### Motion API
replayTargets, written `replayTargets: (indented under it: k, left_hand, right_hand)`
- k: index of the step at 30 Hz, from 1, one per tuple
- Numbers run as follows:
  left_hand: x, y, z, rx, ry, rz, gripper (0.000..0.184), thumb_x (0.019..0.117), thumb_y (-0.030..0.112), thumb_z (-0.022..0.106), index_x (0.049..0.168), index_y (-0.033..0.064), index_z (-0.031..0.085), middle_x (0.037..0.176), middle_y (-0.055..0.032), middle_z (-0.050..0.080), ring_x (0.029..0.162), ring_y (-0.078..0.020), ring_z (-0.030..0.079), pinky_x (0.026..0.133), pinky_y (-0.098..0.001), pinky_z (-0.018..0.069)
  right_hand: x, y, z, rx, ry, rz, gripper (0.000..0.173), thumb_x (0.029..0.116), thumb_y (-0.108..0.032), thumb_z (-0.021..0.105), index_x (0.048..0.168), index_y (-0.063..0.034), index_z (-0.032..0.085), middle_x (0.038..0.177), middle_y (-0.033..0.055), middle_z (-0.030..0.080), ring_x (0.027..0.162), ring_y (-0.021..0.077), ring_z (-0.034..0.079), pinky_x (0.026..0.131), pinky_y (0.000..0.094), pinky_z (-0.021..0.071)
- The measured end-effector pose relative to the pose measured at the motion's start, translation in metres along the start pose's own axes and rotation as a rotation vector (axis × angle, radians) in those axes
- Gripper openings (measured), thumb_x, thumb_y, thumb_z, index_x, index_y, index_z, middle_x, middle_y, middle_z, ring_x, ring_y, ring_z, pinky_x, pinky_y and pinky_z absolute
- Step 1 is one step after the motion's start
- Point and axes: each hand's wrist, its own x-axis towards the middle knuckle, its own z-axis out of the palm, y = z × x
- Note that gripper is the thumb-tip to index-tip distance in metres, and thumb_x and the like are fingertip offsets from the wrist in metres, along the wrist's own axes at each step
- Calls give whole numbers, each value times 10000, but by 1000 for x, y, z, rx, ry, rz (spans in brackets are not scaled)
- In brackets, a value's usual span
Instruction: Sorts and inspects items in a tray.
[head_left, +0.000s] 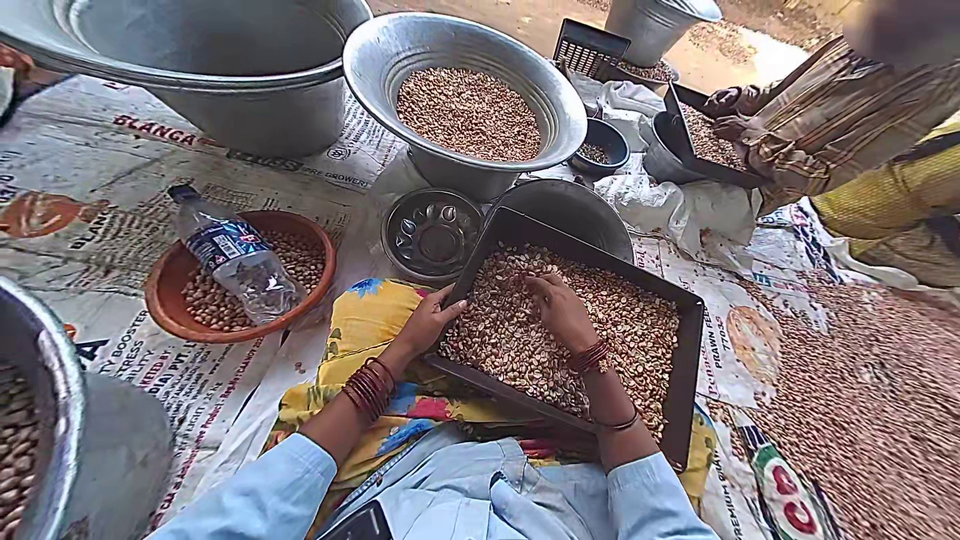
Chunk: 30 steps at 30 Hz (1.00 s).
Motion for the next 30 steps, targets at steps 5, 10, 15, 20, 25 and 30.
replayTargets:
  k: [5, 10, 15, 20, 25, 30]
  left_hand:
    - [1, 0, 0, 1, 3, -1, 376, 1044, 109, 496, 1386, -43, 529, 1223, -103, 653, 1021, -7, 636, 931, -204, 517]
    - [1, 1, 1, -2, 10, 5, 366, 1036, 95, 504, 1373, -44, 536, 1210, -97, 651, 1017, 6, 630, 929, -194, 513]
    - [1, 1, 2, -3, 19, -9, 364, 1032, 88, 514, 1369, -49, 535, 1189, -98, 659, 1003, 1, 637, 913, -195, 522]
    - [1, 2, 2, 11, 21, -15, 385, 1035, 96, 510, 1392, -46, 522, 1219, -111, 654, 1025, -6, 636, 933, -200, 516]
    - [2, -1, 2, 10, 21, -11, 365, 1037, 98, 507, 1373, -42, 539, 1192, -102, 663, 1001, -5, 642, 915, -199, 523]
    - [1, 3, 2, 16, 16, -14, 384, 1040, 88, 503, 1399, -46, 520, 1234, -116, 652, 1035, -8, 633, 941, -198, 510]
  right_hand:
    - [-58, 21, -16, -42, 335, 2, 207, 981, -147, 633, 1124, -81, 767, 1083, 167, 732, 901, 345, 722, 766, 528, 568]
    - [-130, 26, 15, -110, 272, -133, 98, 826, -162, 789, 923, -145, 797, 848, 107, 720, 711, 310, 710, 557, 507, 547]
    - [-141, 39, 46, -164, 296, -133, 127, 823, -221, 791, 938, -166, 794, 840, 95, 699, 717, 299, 698, 530, 457, 535]
    - [-134, 32, 45, -144, 206, -93, 153, 858, -229, 751, 950, -109, 773, 866, 123, 705, 744, 318, 708, 568, 490, 546]
    - [-131, 26, 43, -148, 91, -54, 219, 869, -262, 772, 1012, -96, 771, 920, 156, 715, 810, 356, 714, 641, 526, 555]
    - [-126, 34, 44, 39, 209, -111, 189, 903, -249, 707, 954, -82, 781, 822, 90, 717, 690, 256, 693, 607, 460, 558]
